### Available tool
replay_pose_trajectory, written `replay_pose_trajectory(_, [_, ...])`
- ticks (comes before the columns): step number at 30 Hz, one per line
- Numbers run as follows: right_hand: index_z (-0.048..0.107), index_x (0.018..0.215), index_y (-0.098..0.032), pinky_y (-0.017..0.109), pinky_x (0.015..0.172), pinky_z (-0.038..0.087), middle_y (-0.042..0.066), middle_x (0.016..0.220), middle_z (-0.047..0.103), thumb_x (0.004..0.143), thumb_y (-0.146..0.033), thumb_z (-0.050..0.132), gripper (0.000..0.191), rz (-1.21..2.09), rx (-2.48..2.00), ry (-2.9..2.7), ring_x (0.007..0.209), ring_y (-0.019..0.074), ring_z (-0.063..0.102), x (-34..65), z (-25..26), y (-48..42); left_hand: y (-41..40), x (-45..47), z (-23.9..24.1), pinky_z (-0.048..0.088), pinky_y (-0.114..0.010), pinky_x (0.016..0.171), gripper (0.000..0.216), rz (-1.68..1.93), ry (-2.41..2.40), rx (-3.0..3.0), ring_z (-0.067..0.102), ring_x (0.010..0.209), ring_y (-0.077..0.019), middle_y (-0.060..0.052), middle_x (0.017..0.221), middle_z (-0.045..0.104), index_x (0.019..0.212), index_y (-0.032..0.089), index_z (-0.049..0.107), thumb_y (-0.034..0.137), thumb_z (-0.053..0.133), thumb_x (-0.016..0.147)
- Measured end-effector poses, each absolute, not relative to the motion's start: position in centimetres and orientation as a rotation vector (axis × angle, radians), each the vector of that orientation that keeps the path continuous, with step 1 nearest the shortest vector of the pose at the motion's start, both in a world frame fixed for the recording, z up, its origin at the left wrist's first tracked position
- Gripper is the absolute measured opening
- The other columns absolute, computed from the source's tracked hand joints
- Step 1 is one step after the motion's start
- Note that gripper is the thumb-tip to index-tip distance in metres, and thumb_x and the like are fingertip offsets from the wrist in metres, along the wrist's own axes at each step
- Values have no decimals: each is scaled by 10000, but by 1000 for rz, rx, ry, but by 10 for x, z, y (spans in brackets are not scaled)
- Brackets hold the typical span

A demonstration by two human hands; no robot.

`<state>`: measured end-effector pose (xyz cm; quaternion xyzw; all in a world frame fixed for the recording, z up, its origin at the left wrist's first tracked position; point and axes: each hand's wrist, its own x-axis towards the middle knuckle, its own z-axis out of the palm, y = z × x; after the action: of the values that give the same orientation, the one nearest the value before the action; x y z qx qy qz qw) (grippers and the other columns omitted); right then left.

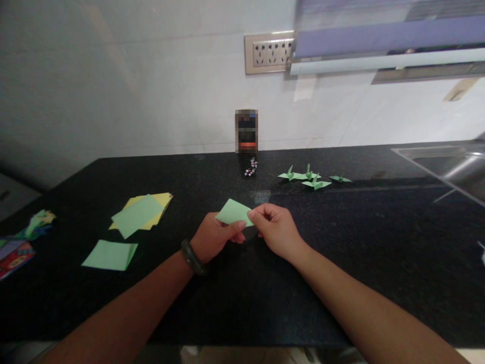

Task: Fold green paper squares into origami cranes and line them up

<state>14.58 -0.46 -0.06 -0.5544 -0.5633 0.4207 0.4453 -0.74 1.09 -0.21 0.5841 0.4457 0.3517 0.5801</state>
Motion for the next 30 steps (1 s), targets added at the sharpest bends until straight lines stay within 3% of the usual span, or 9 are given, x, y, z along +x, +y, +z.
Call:
replay_pose_trajectory(6, [588,665,-138,214,439,360,-15,533,517,751,-368,544,250,963,-1391,-1421,458,88,448,145,-2,-4,11,-7,-4,399,-194,426,221,844,1030,1462,488,381,-80,25,411,537,579,126,571,295,585,721])
replay_pose_trajectory(11, [586,658,-138,212,425,351,-20,516,508,742,-381,557,259,913,-1414,-1405,446,88,445,149,1,-3,12,-6,-5,422,-204,466,339,776,1029,1372,536,439,-93,-33,483,600,598,102,614,382,522,767])
replay_pose_trajectory(15, [591,653,-141,211,419,353,-19,514,510,729,-379,577,251,913,-1425,-1383,444,86,444,151,3,-2,12,-9,-3,439,-208,511,238,802,996,1363,541,478,-91,-26,527,621,577,114,614,323,622,690])
replay_pose_trajectory(24, [601,719,-131,183,396,385,-22,584,542,614,-296,694,217,1407,-1157,-1191,490,78,461,141,-2,-6,11,-10,1,429,-217,523,221,924,979,1373,532,490,-95,-18,520,614,532,124,608,280,606,689])
replay_pose_trajectory(30, [585,631,-124,176,388,375,-32,524,541,571,-231,712,177,1458,-1174,-1025,450,67,471,137,-1,-8,11,-9,-1,443,-232,558,233,907,899,1382,548,530,-110,-30,553,628,530,126,611,295,605,691])
